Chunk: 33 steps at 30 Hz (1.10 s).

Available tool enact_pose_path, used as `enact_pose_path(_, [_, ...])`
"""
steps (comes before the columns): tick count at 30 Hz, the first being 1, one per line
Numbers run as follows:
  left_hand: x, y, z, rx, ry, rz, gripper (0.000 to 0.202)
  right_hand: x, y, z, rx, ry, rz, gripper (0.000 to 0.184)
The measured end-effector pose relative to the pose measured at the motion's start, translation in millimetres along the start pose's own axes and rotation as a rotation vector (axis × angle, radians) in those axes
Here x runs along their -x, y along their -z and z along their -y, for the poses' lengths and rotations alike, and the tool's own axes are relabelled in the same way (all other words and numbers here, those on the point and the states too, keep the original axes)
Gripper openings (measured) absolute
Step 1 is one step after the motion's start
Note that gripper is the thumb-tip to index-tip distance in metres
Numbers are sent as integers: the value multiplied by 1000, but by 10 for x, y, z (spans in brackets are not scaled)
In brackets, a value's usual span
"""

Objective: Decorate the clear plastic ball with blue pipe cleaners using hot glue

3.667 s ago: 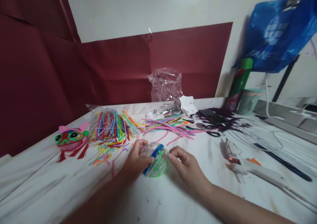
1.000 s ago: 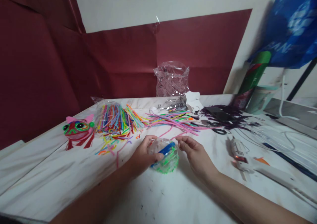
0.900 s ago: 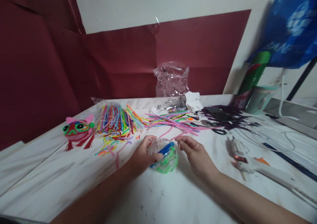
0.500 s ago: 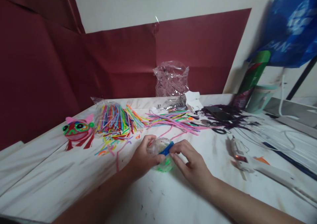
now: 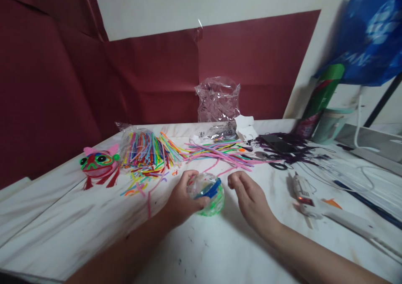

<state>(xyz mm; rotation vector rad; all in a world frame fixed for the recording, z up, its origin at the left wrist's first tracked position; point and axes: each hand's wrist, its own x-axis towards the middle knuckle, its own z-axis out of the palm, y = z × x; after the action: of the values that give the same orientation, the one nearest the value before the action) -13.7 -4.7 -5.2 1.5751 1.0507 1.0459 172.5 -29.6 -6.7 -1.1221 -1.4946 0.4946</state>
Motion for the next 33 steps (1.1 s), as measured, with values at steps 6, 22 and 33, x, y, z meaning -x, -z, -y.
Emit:
enact_pose_path(6, [-87, 54, 88, 171, -13, 59, 71, 18, -106, -82, -164, -174, 132, 41])
enact_pose_path(22, [-25, -17, -89, 129, 93, -9, 62, 203, -208, -179, 79, 151, 185, 55])
enact_pose_path(33, [-175, 83, -31, 129, 113, -114, 62, 25, -122, -26, -34, 86, 156, 51])
